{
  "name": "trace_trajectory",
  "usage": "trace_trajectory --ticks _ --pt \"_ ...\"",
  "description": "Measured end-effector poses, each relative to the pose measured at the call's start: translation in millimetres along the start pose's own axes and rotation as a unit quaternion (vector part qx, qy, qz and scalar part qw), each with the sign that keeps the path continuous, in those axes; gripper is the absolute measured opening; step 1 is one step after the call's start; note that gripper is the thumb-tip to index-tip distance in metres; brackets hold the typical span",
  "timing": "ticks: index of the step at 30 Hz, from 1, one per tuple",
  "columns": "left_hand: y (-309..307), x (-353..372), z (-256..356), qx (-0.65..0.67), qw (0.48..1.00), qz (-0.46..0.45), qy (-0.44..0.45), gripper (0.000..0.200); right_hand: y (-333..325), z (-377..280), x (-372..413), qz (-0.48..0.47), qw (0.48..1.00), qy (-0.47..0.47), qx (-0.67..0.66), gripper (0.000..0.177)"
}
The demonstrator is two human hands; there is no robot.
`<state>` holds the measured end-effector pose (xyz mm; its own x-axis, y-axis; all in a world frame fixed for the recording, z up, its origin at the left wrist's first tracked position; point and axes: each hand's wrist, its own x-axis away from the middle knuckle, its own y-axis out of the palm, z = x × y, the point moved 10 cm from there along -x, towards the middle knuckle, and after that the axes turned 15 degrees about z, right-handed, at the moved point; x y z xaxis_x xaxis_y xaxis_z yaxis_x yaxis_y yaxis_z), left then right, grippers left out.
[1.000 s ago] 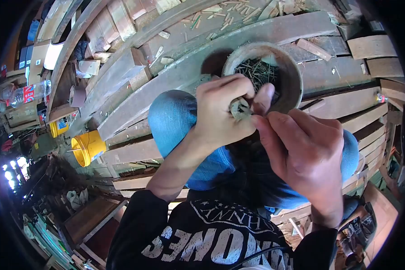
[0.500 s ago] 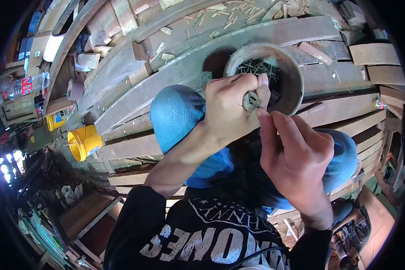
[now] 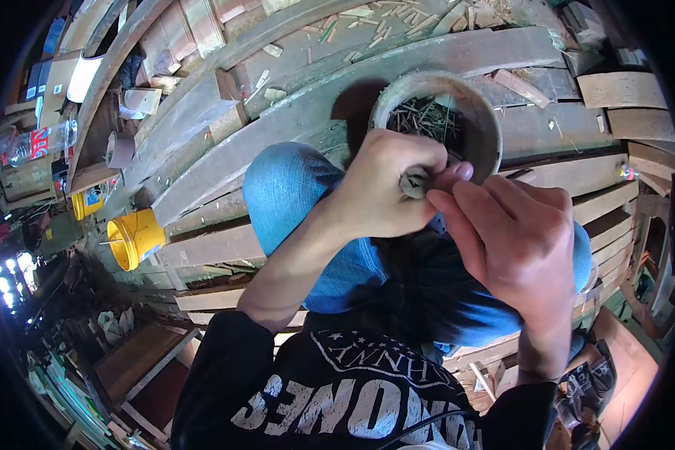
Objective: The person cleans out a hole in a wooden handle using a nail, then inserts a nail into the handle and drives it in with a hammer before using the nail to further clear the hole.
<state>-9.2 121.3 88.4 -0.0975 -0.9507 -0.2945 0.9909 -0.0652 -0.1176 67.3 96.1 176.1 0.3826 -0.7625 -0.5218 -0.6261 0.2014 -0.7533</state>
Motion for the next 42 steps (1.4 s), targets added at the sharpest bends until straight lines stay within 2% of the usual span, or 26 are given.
trace_trajectory --ticks 2,6,9,11,13,14,17,18,20,25,28,30,31,32,35,38,42 --pt "1.2 2.8 2.8 -0.027 0.999 -0.024 0.022 0.026 2.0 -5.5 -0.2 -0.045 0.998 -0.049 -0.010 0.014" --pt "1.2 6.1 2.5 0.012 0.999 -0.012 0.034 0.024 4.8 -9.2 3.2 -0.061 0.996 -0.058 0.001 0.015" --pt "-3.2 2.6 9.2 -0.014 0.998 0.019 0.053 0.030 7.3 -9.3 6.4 -0.056 0.998 -0.027 -0.015 0.014" --pt "-4.6 1.5 10.8 -0.042 0.997 0.040 0.059 0.033 7.9 -0.9 12.6 -0.018 0.998 0.047 -0.022 0.013" --pt "-14.9 0.1 12.4 -0.096 0.984 0.125 0.078 0.037 10.4 -2.7 17.3 0.010 0.997 0.070 -0.011 0.013" --pt "-11.8 0.8 11.8 -0.096 0.985 0.124 0.078 0.037 7.7 -1.6 18.1 0.038 0.995 0.094 0.000 0.013" --pt "-25.1 4.0 15.1 -0.146 0.958 0.233 0.081 0.038 8.3 -2.3 18.3 0.053 0.990 0.129 0.009 0.013" --pt "-25.4 4.9 14.7 -0.146 0.958 0.232 0.081 0.038 7.7 -1.1 18.9 0.057 0.988 0.144 0.015 0.012" --pt "-28.7 6.3 13.7 -0.168 0.952 0.243 0.085 0.023 7.8 -3.0 16.6 0.062 0.986 0.154 0.008 0.012" --pt "-33.5 6.1 22.3 -0.210 0.930 0.279 0.120 0.029 7.2 2.3 15.1 0.061 0.982 0.178 -0.029 0.014" --pt "-32.7 0.0 12.8 -0.163 0.956 0.233 0.072 0.030 6.9 7.7 11.1 0.063 0.983 0.161 -0.062 0.015" --pt "-14.8 -0.8 10.0 -0.111 0.983 0.124 0.080 0.029 7.2 14.4 11.3 0.029 0.984 0.166 -0.048 0.015" --pt "-9.5 2.0 2.1 -0.083 0.993 0.068 0.052 0.023 5.3 18.2 12.2 0.021 0.984 0.172 -0.051 0.014" --pt "-11.6 3.7 2.2 -0.081 0.993 0.067 0.050 0.023 1.8 20.0 12.2 0.019 0.983 0.173 -0.050 0.014" --pt "7.6 17.1 -4.7 -0.086 0.993 -0.076 -0.024 0.014 1.1 19.1 15.2 -0.025 0.984 0.154 -0.091 0.012" --pt "12.1 25.9 -7.5 -0.080 0.993 -0.083 0.006 0.013 5.2 20.0 20.1 -0.083 0.983 0.142 -0.085 0.012" --pt "17.9 27.0 -10.9 -0.058 0.991 -0.116 -0.027 0.016 5.5 16.8 17.6 -0.107 0.986 0.106 -0.069 0.012"
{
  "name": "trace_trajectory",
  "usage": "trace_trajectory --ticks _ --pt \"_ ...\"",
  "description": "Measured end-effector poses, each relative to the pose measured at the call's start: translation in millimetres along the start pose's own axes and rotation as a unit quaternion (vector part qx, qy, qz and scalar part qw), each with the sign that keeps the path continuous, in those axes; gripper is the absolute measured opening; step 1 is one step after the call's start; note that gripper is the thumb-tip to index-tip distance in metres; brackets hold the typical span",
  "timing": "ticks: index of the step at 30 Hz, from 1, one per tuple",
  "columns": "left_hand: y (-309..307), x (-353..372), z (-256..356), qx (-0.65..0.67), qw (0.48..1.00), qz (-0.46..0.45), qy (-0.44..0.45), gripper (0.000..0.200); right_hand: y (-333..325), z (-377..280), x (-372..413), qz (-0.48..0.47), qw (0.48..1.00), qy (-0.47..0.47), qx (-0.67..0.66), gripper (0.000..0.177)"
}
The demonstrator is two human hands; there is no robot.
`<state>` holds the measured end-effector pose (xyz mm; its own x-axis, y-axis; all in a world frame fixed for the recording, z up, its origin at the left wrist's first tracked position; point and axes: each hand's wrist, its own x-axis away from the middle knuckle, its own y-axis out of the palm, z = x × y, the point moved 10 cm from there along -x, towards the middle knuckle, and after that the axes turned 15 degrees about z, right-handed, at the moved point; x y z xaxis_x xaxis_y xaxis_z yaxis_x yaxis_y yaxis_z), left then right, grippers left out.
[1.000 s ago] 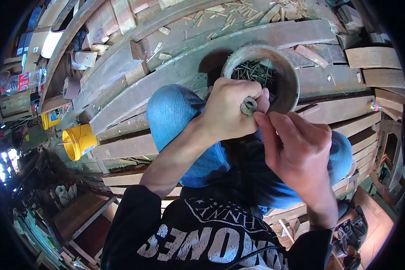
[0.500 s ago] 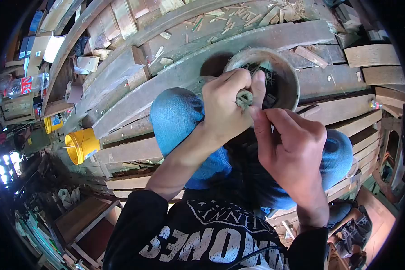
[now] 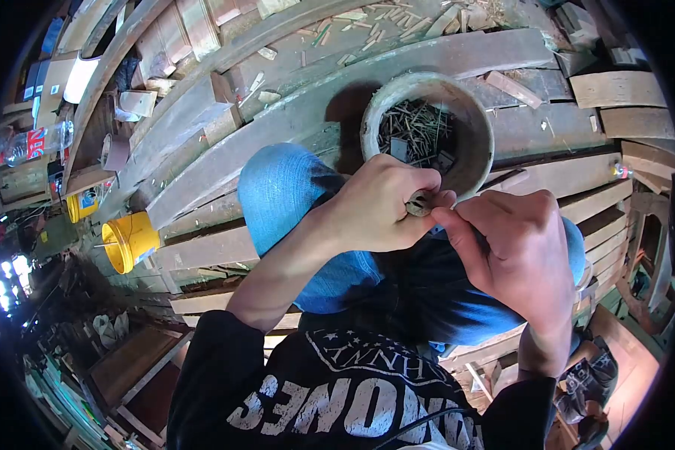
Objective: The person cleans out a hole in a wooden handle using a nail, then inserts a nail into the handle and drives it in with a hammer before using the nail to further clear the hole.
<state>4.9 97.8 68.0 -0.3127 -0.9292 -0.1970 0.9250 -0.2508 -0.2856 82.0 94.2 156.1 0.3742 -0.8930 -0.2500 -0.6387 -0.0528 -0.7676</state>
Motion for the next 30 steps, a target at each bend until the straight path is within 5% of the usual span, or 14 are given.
trace_trajectory --ticks 7,19,23,27,30 --pt "-2.2 -1.2 0.4 0.055 0.996 0.063 0.036 0.026 1.4 -2.3 0.4 0.023 1.000 0.000 0.001 0.012" --pt "-31.5 -7.8 19.3 -0.148 0.948 0.264 0.093 0.033 6.1 6.6 15.2 0.170 0.980 0.101 -0.020 0.020" --pt "-34.7 -8.0 26.2 -0.122 0.934 0.320 0.099 0.035 -1.0 7.7 13.8 0.180 0.977 0.110 -0.037 0.016" --pt "-13.9 -12.6 -0.1 -0.014 0.990 0.139 -0.022 0.021 -4.4 13.8 9.3 0.132 0.987 0.081 -0.026 0.018" --pt "-2.3 -15.2 -2.5 0.055 0.994 0.092 -0.031 0.014 -6.2 12.4 9.7 0.097 0.995 0.034 0.009 0.016"
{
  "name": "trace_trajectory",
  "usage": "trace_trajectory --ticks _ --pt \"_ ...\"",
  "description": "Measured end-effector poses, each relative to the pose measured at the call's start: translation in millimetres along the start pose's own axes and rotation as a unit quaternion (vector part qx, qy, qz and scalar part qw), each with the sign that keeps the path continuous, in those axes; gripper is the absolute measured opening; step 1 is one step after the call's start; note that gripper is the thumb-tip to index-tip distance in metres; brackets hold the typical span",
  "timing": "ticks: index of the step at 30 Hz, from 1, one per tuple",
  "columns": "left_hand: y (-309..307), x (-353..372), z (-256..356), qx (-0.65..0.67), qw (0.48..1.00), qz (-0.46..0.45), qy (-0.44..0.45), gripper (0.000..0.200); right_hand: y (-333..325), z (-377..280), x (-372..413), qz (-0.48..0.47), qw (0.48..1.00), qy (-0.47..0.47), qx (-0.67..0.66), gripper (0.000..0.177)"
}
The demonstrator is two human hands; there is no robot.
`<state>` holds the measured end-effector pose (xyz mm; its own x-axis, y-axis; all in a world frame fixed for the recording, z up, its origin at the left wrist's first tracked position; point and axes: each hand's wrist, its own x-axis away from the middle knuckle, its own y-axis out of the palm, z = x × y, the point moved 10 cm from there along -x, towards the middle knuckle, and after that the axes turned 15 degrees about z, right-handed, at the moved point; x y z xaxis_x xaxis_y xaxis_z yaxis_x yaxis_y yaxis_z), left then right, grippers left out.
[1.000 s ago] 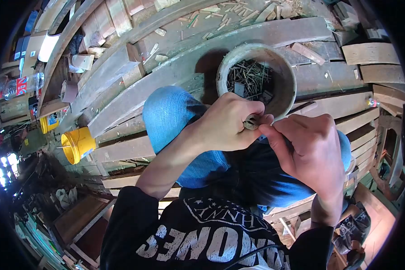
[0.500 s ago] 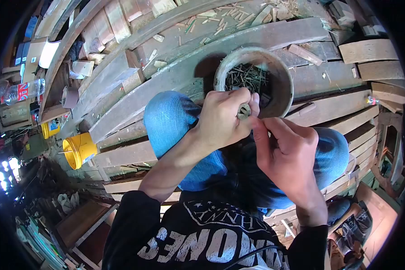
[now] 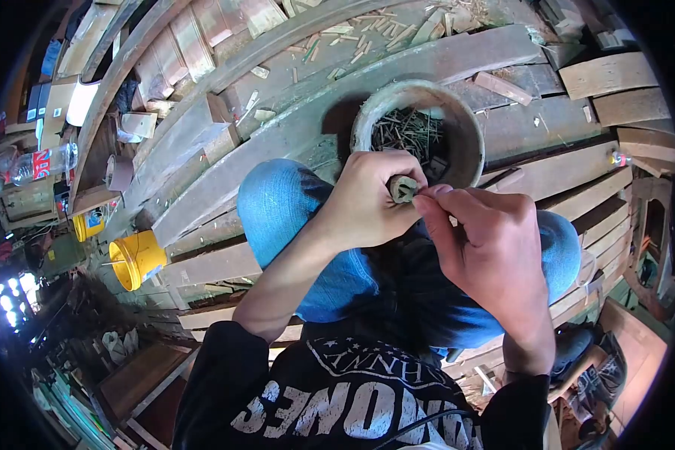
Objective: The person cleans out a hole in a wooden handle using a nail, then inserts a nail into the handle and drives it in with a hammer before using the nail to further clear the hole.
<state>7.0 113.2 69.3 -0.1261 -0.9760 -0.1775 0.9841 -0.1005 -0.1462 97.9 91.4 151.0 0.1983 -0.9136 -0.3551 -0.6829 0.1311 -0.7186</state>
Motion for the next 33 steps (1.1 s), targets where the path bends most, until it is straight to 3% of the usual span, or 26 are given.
trace_trajectory --ticks 2,4,10,12,14,15,18,20,24,27,28,30,33 --pt "2.6 1.0 -2.6 0.002 1.000 -0.024 -0.016 0.010 -2.1 -1.0 -2.0 -0.010 1.000 -0.017 -0.004 0.016" --pt "9.9 6.6 3.7 -0.047 0.996 -0.070 0.035 0.011 -3.7 -5.5 -3.3 -0.022 0.999 -0.034 -0.010 0.016" --pt "3.5 9.0 9.7 -0.041 0.997 -0.029 0.054 0.007 1.7 -6.9 -2.1 -0.066 0.997 -0.038 -0.030 0.013" --pt "1.5 5.9 7.2 -0.059 0.997 -0.015 0.041 0.007 1.8 -5.9 -2.8 -0.016 0.998 -0.029 -0.044 0.018" --pt "-14.5 -0.9 16.7 -0.085 0.988 0.094 0.093 0.016 8.1 -4.9 0.7 0.001 1.000 -0.010 -0.029 0.018" --pt "-12.0 -1.9 17.0 -0.086 0.987 0.095 0.094 0.016 9.1 -2.9 1.3 0.019 1.000 0.009 -0.016 0.018" --pt "-31.1 0.0 25.4 -0.191 0.940 0.258 0.113 0.032 6.8 -2.3 1.3 0.074 0.995 0.060 -0.041 0.015" --pt "-32.1 1.0 24.7 -0.207 0.933 0.278 0.096 0.032 8.3 -0.9 4.2 0.079 0.994 0.070 -0.041 0.015" --pt "-31.1 0.3 17.7 -0.159 0.955 0.238 0.083 0.030 5.2 4.5 -5.2 0.038 0.994 0.075 -0.070 0.016" --pt "-14.0 -3.4 2.5 -0.021 0.996 0.083 0.021 0.020 1.9 6.7 -9.2 0.010 0.998 0.043 -0.052 0.019" --pt "-17.7 -5.3 0.5 -0.020 0.996 0.084 0.019 0.020 1.5 2.7 -9.6 0.008 0.999 0.012 -0.049 0.022" --pt "2.6 -0.8 -9.7 -0.003 0.998 -0.054 -0.026 0.012 3.6 1.4 -8.4 -0.008 0.999 0.001 -0.044 0.021" --pt "2.3 1.9 -4.8 -0.036 0.997 -0.062 -0.009 0.008 7.5 -5.1 -7.8 -0.036 0.998 -0.026 -0.034 0.018"
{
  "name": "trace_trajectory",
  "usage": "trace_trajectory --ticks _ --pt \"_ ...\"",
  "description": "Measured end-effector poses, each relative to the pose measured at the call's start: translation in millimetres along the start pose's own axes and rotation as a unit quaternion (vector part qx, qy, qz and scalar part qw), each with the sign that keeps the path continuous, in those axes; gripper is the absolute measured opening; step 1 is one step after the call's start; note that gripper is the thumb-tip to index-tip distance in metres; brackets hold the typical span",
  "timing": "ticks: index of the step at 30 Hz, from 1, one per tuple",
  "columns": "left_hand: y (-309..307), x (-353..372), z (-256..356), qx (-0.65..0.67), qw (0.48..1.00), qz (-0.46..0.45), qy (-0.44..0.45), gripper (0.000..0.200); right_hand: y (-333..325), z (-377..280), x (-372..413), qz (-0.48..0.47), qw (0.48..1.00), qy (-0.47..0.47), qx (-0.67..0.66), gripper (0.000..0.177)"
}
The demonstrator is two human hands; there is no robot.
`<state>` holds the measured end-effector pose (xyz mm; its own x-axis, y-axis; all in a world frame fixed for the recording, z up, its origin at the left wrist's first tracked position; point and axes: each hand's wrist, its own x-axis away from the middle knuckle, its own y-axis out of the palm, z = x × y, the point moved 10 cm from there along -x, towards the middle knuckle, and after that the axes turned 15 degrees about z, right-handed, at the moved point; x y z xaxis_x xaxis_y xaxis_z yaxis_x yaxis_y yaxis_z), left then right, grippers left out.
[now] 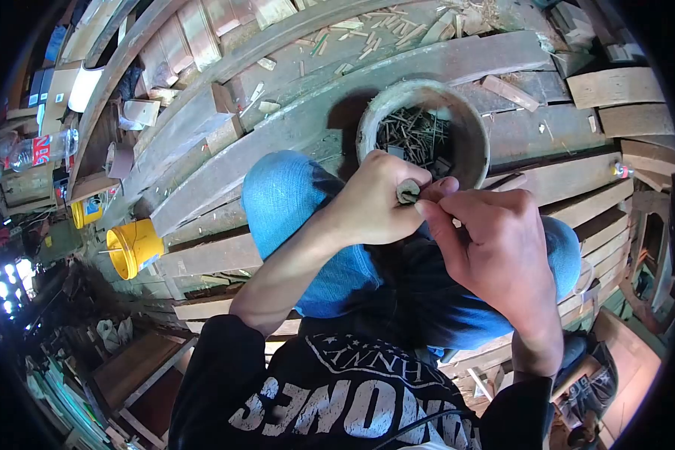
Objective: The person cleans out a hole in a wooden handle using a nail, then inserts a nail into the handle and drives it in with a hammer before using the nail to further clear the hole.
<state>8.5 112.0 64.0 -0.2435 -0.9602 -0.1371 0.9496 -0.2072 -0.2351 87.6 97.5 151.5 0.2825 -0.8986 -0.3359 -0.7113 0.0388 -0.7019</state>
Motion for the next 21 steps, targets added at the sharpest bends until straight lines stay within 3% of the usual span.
trace_trajectory --ticks 3,5,9,12,16,21 --pt "3.9 0.4 -0.1 0.000 1.000 0.018 0.023 0.006 2.9 0.7 1.7 -0.024 0.999 -0.001 0.022 0.017" --pt "-4.1 -0.6 3.9 0.004 0.995 0.079 0.058 0.016 2.3 0.3 1.4 -0.005 1.000 -0.004 0.011 0.018" --pt "-9.8 -4.2 6.2 -0.038 0.991 0.116 0.058 0.031 10.4 1.9 9.1 0.033 0.999 0.029 0.020 0.019" --pt "-24.6 -1.2 -0.9 -0.076 0.966 0.245 0.007 0.040 9.8 3.8 11.8 0.084 0.994 0.037 0.050 0.021" --pt "-26.1 -0.1 6.6 -0.077 0.968 0.237 0.032 0.035 4.7 5.1 12.0 0.113 0.991 0.058 0.048 0.019" --pt "-13.4 -3.8 2.9 -0.001 0.995 0.096 0.011 0.028 -0.2 9.1 12.8 0.108 0.990 0.078 0.035 0.015"
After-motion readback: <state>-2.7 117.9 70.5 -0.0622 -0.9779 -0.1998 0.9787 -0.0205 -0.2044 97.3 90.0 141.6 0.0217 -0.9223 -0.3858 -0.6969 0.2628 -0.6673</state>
